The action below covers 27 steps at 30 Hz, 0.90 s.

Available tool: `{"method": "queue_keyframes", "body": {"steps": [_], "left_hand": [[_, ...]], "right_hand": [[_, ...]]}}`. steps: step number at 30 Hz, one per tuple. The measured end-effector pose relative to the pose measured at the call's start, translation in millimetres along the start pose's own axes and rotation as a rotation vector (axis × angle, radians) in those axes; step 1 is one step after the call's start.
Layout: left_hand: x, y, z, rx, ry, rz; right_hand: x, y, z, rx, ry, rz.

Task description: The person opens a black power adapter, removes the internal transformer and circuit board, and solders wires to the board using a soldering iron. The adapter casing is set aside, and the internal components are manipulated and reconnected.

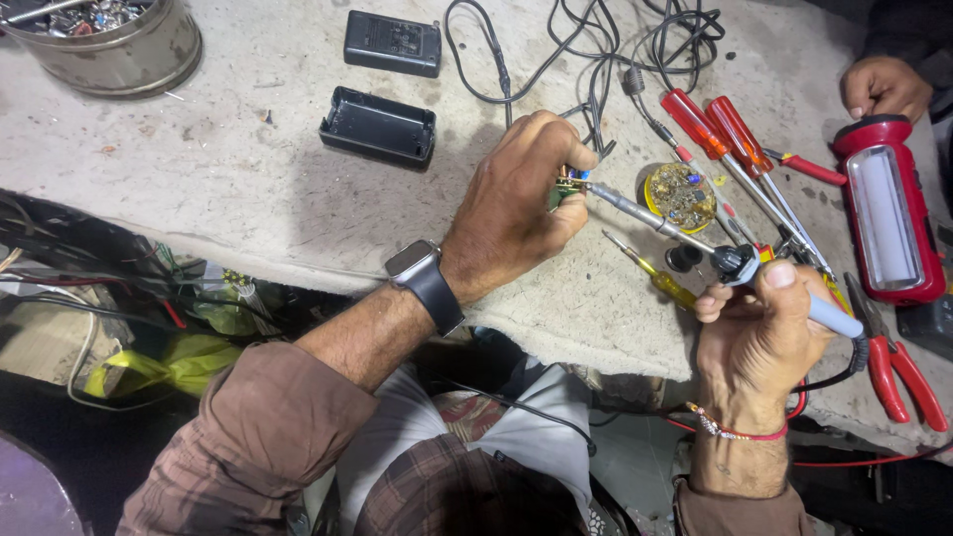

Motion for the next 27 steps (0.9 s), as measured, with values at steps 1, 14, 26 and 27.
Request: {"method": "queue_keyframes", "body": {"steps": [1, 14, 26, 27], "left_hand": [[0.2, -0.5, 0.1, 0.003, 0.000, -0.009], [3.6, -2.1, 1.1, -0.004, -0.008, -0.040], [2.9, 1.8, -1.0, -0.031, -0.014, -0.020], [2.8, 2.0, -1.3, -0.034, -0.011, -0.021]], "right_hand": [[-0.2, 0.2, -0.9, -0.001, -0.019, 0.005], [1.8, 1.8, -9.4, 0.022, -0.053, 0.016], [2.0, -3.8, -21.8, 0.056, 0.013, 0.053], [1.8, -4.2, -22.8, 0.061, 0.017, 0.048]]}}
Point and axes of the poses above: each hand's wrist, its own x-axis away from the middle knuckle, its own z-axis out of the back of the hand, y = z × x, the point moved 3 cm from there along -x, towards the middle knuckle
